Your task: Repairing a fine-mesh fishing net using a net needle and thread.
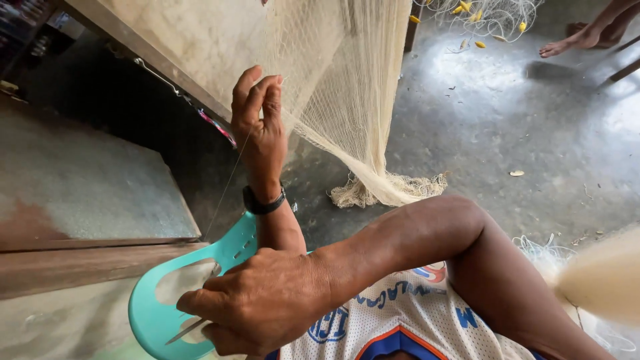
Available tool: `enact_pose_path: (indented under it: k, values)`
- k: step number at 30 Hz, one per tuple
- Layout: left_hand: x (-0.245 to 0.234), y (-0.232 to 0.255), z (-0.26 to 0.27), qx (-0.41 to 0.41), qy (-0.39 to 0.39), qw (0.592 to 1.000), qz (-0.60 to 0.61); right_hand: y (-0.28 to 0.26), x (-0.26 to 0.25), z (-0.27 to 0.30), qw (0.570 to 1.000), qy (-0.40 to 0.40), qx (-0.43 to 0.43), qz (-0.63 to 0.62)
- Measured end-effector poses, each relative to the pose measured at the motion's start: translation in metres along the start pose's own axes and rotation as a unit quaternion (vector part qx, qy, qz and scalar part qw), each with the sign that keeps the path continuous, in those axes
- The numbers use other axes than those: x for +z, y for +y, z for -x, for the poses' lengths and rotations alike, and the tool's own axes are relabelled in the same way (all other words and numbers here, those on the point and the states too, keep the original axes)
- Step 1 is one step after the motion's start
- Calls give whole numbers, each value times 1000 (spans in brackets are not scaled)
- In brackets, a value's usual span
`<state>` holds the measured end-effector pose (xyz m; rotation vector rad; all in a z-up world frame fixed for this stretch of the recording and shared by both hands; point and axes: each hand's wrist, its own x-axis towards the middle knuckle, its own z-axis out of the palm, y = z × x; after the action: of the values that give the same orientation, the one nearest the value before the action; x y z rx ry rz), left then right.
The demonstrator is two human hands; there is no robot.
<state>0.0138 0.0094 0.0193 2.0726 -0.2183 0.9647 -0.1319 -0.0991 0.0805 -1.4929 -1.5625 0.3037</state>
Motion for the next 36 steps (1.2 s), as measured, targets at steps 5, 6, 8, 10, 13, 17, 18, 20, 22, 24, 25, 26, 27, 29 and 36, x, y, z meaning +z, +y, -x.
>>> enact_pose_path:
  k: [5, 6, 8, 10, 13, 17, 18, 20, 22, 24, 25, 26, 27, 29, 36]
  values:
    - [-18, 13, -6, 19, -24, 994, -104, 3, -3, -1, 998, -35, 3, 43]
    - [-18, 17, -9, 41, 8, 997, -65, 0, -3, -2, 999, -36, 4, 40]
    - [-10, 20, -10, 61, 39, 997, -27, -5, -2, -7, 999, -37, 6, 35]
    - [4, 18, -11, 55, 86, 987, 121, -9, 0, -13, 998, -17, 4, 56]
    - [17, 4, -4, 64, 136, 976, 156, -17, -4, -18, 999, -13, 7, 31]
    - [20, -3, 5, 53, 140, 962, 229, -21, -3, -20, 999, 16, -1, 27]
    - [19, 0, 6, 48, 127, 960, 245, -22, -4, -19, 999, 23, -14, 17]
    - [19, 1, 8, 42, 116, 957, 261, -27, -9, -18, 999, 27, -28, 7]
    - [25, -2, 8, 53, 108, 944, 308, -32, -17, -18, 998, -67, -12, 11]
    - [29, -7, 4, 59, 117, 914, 383, -33, -22, -11, 995, -90, -39, 25]
    - [32, -10, 3, 65, 127, 879, 455, -34, -24, -7, 991, -114, -66, 39]
    - [30, -15, 3, 66, 124, 878, 458, -28, -34, 4, 991, -110, -65, 42]
    - [27, -21, 2, 50, 132, 867, 478, -21, -43, 15, 990, -109, -88, 33]
    - [22, -20, 0, 34, 146, 856, 495, -10, -71, 38, 987, -115, -114, 22]
    - [7, -5, -10, 66, 129, 871, 470, 102, -138, 86, 921, 364, 92, 101]
